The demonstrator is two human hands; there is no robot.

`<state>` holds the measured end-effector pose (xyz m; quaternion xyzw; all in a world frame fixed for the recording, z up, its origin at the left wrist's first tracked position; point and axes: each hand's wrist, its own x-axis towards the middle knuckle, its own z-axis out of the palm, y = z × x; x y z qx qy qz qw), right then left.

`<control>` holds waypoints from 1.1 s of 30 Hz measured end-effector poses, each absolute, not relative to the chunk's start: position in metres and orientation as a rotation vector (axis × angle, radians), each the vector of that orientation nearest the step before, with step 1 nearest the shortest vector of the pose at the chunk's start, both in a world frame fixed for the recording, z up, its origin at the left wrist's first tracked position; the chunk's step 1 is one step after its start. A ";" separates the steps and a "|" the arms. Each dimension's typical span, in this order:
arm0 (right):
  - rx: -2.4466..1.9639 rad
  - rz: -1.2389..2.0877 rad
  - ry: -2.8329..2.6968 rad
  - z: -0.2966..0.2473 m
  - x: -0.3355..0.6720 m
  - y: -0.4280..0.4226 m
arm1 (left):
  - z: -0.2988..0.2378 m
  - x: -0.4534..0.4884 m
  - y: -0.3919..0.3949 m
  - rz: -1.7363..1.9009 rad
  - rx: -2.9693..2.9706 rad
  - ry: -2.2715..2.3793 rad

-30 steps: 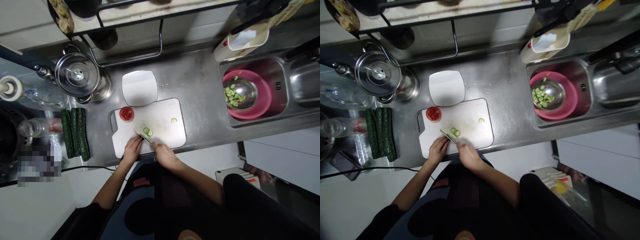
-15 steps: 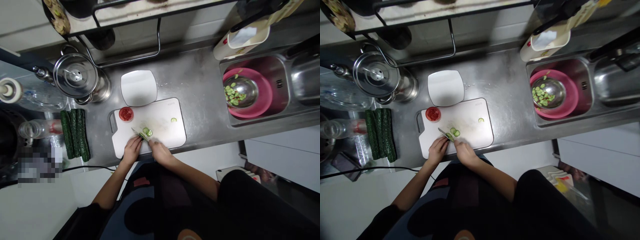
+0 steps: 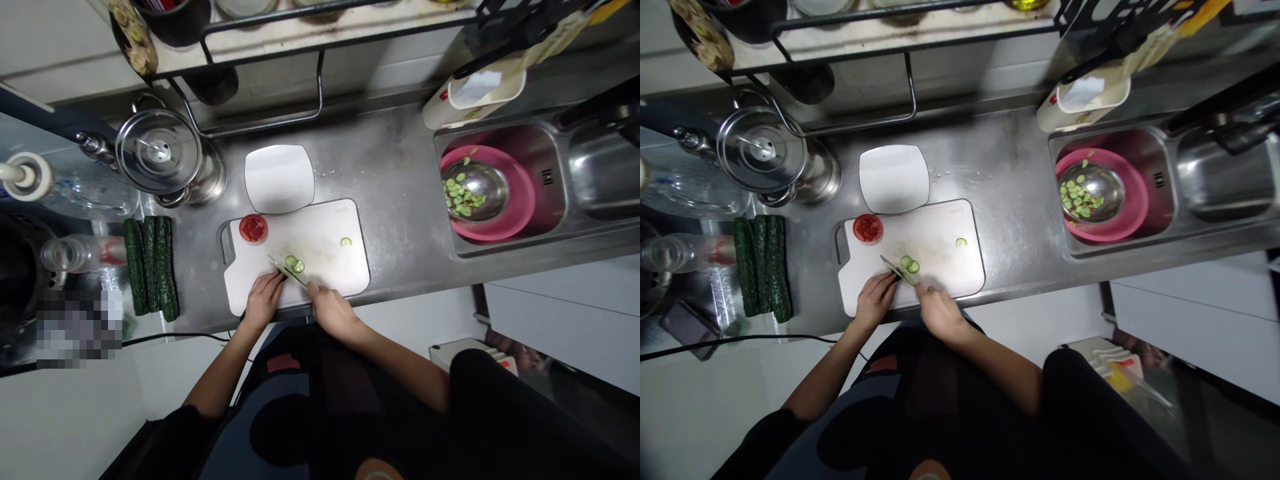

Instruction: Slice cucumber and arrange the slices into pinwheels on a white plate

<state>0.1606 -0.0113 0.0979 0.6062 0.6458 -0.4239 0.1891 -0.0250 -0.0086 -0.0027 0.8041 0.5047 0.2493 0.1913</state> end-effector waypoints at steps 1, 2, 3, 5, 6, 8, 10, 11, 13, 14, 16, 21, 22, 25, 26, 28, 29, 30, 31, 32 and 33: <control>1.698 -1.186 1.813 0.100 0.160 -0.013 | -0.003 -0.025 -0.009 0.694 2.255 1.419; 1.693 -1.184 1.808 0.102 0.159 -0.015 | -0.003 -0.026 -0.009 0.690 2.251 1.419; 1.688 -1.189 1.805 0.104 0.158 -0.017 | -0.003 -0.026 -0.009 0.689 2.246 1.419; 1.675 -1.210 1.800 0.105 0.158 -0.020 | -0.003 -0.026 -0.009 0.683 2.231 1.419; 1.671 -1.222 1.797 0.105 0.158 -0.021 | -0.003 -0.027 -0.009 0.676 2.224 1.421; 1.676 -1.235 1.787 0.105 0.158 -0.023 | -0.004 -0.027 -0.010 0.668 2.213 1.425; 1.685 -1.234 1.783 0.105 0.158 -0.025 | -0.004 -0.027 -0.010 0.677 2.210 1.424; 1.689 -1.231 1.784 0.105 0.158 -0.025 | -0.004 -0.027 -0.010 0.683 2.211 1.421; 1.693 -1.228 1.782 0.105 0.158 -0.026 | -0.005 -0.027 -0.010 0.686 2.213 1.419; 1.695 -1.228 1.780 0.106 0.157 -0.027 | -0.005 -0.028 -0.010 0.680 2.214 1.420; 1.700 -1.226 1.774 0.107 0.157 -0.027 | -0.005 -0.028 -0.010 0.671 2.220 1.423; 1.713 -1.235 1.753 0.106 0.156 -0.027 | -0.004 -0.027 -0.009 0.684 2.243 1.431; 1.717 -1.240 1.750 0.106 0.156 -0.027 | -0.004 -0.027 -0.009 0.687 2.245 1.431; 1.726 -1.255 1.740 0.105 0.156 -0.028 | -0.005 -0.027 -0.009 0.688 2.241 1.428; 1.727 -1.260 1.738 0.104 0.156 -0.028 | -0.005 -0.027 -0.009 0.681 2.234 1.428; 1.723 -1.267 1.741 0.104 0.156 -0.027 | -0.006 -0.028 -0.009 0.665 2.216 1.430; 1.720 -1.270 1.745 0.103 0.156 -0.027 | -0.006 -0.028 -0.009 0.661 2.208 1.428; 1.718 -1.272 1.751 0.103 0.156 -0.027 | -0.006 -0.028 -0.009 0.661 2.203 1.424; 1.717 -1.275 1.753 0.103 0.156 -0.026 | -0.006 -0.028 -0.009 0.665 2.201 1.419; 1.716 -1.278 1.751 0.103 0.156 -0.025 | -0.006 -0.028 -0.009 0.671 2.200 1.416; 1.712 -1.283 1.747 0.103 0.156 -0.024 | -0.006 -0.028 -0.009 0.676 2.201 1.413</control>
